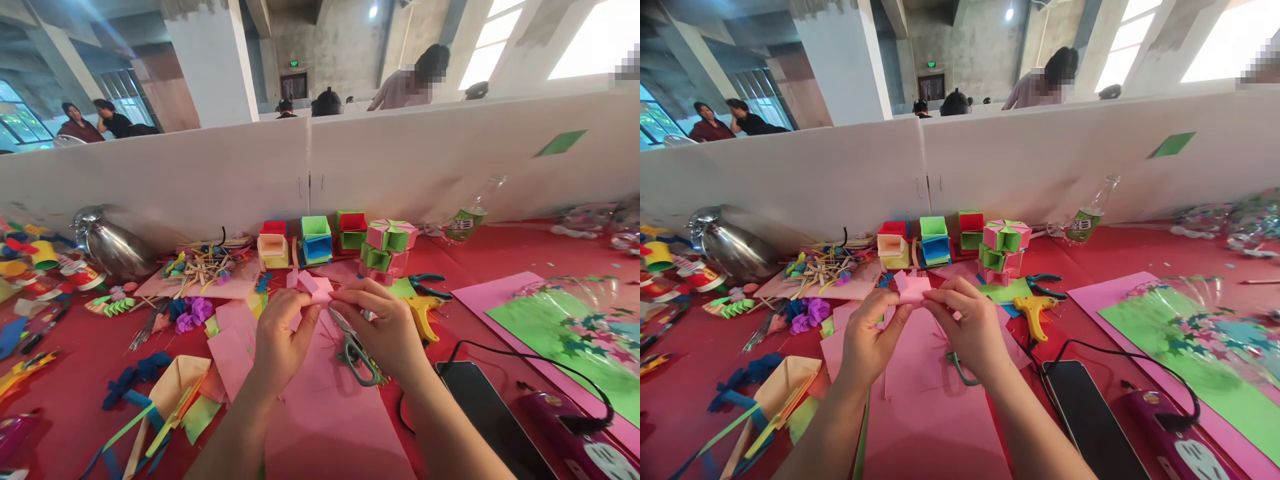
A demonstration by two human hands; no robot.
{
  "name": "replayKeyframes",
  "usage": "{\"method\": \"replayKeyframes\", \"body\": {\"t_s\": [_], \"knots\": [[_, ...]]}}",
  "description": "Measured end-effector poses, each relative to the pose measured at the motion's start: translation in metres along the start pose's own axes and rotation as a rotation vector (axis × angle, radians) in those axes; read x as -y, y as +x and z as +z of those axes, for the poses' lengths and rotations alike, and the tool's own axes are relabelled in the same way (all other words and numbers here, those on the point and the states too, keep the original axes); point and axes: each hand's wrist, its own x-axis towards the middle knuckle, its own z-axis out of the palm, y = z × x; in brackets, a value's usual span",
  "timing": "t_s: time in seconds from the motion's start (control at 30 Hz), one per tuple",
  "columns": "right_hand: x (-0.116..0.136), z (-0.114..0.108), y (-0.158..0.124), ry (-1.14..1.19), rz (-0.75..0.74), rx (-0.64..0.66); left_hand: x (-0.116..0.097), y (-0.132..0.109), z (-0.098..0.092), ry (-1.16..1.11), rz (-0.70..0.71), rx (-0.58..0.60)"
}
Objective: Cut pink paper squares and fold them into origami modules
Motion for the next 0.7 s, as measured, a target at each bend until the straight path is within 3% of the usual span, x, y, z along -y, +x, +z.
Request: {"method": "replayKeyframes", "body": {"t_s": [0.2,0.43,0.7], "knots": [[-0.0004,0.0015,-0.0027,-0.041,-0.088,-0.002,0.0009,-0.0007,0.0001,-0.012,-0.034,0.015],[-0.0012,0.0049,-0.0042,-0.086,-0.126,0.013,0.002,-0.0043,0.0018,-0.044,-0.176,0.016],[-0.0017,0.0076,-0.0057,-0.111,-0.183,0.006,0.0016,-0.0024,0.0,-0.021,-0.102,0.025]]}}
